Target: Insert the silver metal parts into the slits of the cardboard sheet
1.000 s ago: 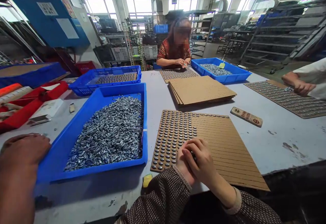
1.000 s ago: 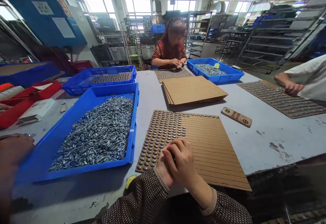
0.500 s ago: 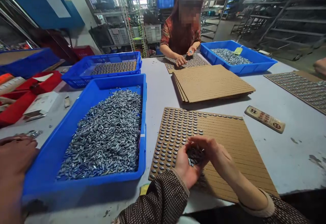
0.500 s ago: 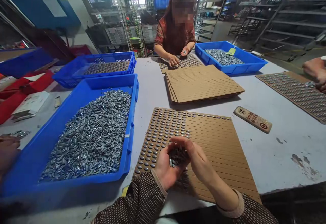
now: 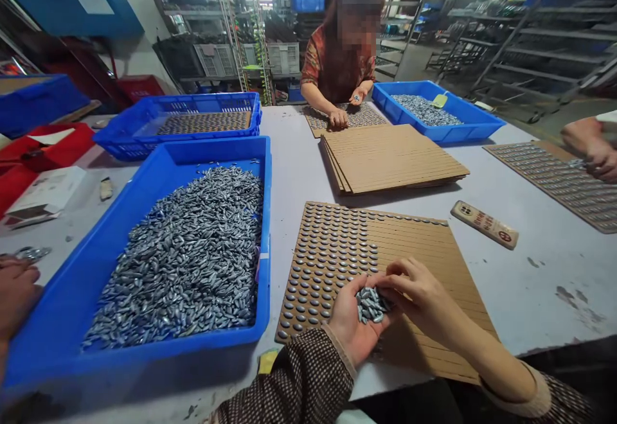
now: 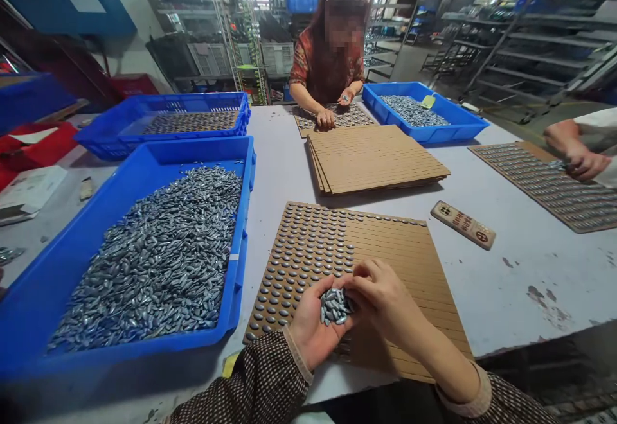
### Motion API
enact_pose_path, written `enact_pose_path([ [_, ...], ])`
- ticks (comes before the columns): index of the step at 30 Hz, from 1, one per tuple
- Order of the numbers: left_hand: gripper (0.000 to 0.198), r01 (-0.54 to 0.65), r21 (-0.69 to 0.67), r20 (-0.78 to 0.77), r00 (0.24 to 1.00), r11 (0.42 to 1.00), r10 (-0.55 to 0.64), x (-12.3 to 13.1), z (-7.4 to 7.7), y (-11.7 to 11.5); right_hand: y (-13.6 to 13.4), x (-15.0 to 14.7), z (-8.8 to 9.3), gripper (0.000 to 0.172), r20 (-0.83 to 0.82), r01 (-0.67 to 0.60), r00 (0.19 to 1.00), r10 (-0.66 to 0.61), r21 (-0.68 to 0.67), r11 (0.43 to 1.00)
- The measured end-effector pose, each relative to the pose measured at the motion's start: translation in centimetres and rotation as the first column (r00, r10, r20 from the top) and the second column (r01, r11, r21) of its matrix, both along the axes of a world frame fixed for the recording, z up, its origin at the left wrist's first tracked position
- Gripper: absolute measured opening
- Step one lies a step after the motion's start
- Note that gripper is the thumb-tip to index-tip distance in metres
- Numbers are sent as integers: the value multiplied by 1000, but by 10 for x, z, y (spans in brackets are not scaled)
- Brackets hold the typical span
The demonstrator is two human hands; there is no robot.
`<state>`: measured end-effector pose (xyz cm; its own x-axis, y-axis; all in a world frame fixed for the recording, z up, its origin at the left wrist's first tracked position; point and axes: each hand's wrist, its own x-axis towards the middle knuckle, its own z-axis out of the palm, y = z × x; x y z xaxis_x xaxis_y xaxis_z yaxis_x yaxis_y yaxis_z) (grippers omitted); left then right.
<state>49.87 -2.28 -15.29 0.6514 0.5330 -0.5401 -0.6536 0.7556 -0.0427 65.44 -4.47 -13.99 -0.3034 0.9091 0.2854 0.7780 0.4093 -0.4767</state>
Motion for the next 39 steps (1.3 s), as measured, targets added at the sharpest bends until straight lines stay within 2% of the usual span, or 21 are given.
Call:
enact_pose_path([
  [4, 16, 58, 16, -110, 992, 998, -56, -2, 5, 0, -3, 8, 3, 18, -217, 0, 976, -28, -127, 992],
  [7, 25, 122, -13, -203, 972, 992, -122, -4, 8, 1, 6, 22, -2, 15, -326, 35, 940, -101, -202, 979],
  [10, 28, 166, -54, -271, 947, 985, -174, -5, 8, 4, 30, 40, -20, 14, -270, 160, 944, -190, -130, 979],
  [12, 24, 182, -71, -320, 927, 981, -195, -6, 7, 7, 50, 49, -37, 14, -196, 184, 962, -188, -38, 982],
  [16, 20, 196, -79, -374, 903, 977, -211, -6, 4, 11, 81, 55, -64, 16, -98, 120, 989, -115, 49, 992],
  [19, 21, 188, -64, -373, 906, 980, -199, -6, 2, 13, 91, 55, -74, 18, -48, 53, 998, -49, 87, 995],
  [28, 28, 143, -38, -301, 942, 989, -148, -6, -2, 13, 97, 63, -75, 21, 24, -69, 997, 67, 110, 992],
  [33, 32, 71, -43, -225, 971, 997, -79, -9, 1, 19, 97, 65, -72, 23, 49, -89, 995, 83, 121, 989],
  [39, 36, 13, -43, -235, 972, 999, -23, -13, 6, 27, 96, 63, -72, 23, 22, -66, 998, 64, 132, 989],
])
